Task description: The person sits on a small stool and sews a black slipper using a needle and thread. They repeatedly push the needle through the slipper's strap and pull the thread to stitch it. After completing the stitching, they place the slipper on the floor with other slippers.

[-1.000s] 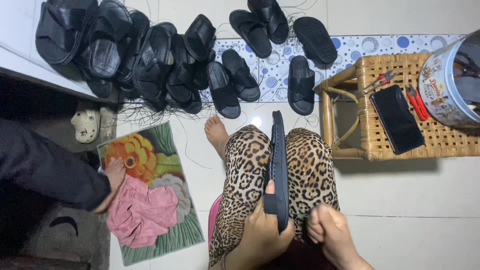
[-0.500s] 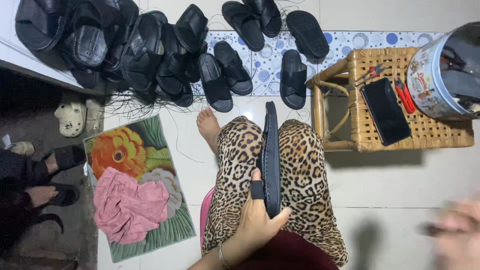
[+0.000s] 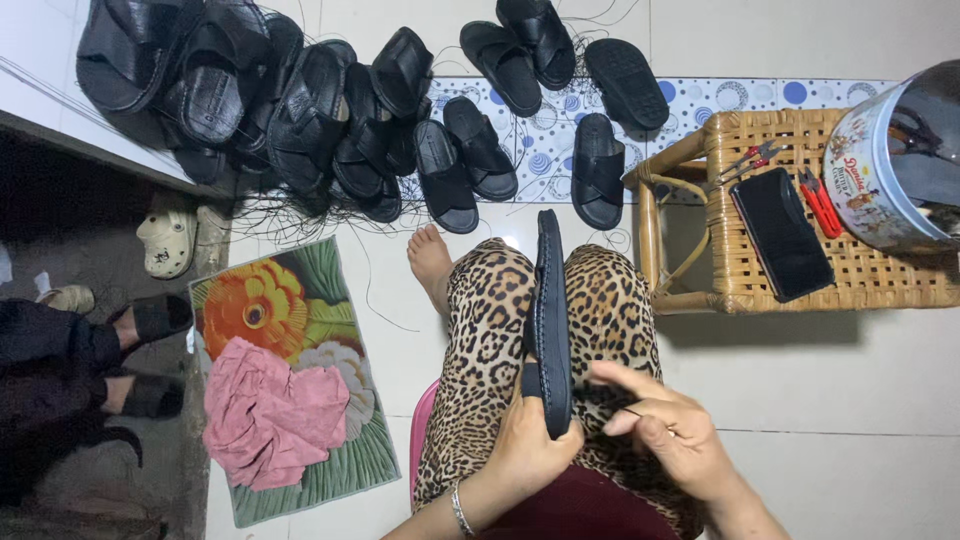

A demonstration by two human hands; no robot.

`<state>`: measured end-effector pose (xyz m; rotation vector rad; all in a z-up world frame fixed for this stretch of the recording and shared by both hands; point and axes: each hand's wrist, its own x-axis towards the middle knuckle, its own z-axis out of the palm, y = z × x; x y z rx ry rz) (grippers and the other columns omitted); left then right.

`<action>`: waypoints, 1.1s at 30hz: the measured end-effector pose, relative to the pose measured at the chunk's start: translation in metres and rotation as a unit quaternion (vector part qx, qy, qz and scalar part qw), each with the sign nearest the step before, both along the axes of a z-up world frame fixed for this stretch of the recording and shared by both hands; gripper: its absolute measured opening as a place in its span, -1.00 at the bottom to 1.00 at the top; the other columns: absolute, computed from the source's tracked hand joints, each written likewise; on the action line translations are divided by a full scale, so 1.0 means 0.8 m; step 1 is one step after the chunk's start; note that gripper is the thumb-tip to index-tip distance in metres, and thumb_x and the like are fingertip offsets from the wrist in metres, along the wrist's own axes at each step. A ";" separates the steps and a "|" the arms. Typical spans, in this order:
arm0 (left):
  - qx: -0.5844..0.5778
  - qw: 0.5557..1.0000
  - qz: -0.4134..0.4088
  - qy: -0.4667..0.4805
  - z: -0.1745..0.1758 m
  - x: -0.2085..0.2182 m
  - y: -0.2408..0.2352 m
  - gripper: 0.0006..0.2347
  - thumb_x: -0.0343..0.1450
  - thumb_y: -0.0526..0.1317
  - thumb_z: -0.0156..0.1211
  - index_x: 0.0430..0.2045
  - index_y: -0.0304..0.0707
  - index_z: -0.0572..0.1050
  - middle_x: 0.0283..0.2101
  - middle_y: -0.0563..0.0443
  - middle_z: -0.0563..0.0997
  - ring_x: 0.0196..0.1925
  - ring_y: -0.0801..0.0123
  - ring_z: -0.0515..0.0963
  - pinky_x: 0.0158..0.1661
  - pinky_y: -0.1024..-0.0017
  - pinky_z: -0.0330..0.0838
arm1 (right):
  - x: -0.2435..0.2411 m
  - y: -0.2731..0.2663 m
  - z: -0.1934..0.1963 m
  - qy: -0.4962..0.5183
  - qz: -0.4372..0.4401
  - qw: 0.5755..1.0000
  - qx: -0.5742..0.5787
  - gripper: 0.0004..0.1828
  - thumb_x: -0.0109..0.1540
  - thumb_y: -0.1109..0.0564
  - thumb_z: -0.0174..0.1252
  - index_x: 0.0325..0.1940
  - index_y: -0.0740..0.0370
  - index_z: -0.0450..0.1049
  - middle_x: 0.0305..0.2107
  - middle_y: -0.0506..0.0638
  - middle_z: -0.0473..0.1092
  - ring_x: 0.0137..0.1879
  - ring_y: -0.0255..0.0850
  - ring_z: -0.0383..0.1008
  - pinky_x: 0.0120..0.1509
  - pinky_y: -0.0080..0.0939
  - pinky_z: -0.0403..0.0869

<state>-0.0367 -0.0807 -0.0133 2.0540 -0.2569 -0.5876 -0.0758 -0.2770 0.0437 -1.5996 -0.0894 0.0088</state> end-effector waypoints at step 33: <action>-0.263 0.923 0.154 0.234 -0.021 0.050 0.074 -0.61 0.40 -0.31 0.22 0.16 -0.32 0.48 0.08 -0.10 0.68 -0.01 0.36 0.73 -0.07 0.50 0.63 | 0.042 0.012 -0.031 0.283 -0.169 0.921 -0.209 -0.13 0.06 0.01 0.35 0.46 -0.09 0.25 0.20 -0.02 0.48 0.22 -0.22 0.53 0.39 -0.24 0.42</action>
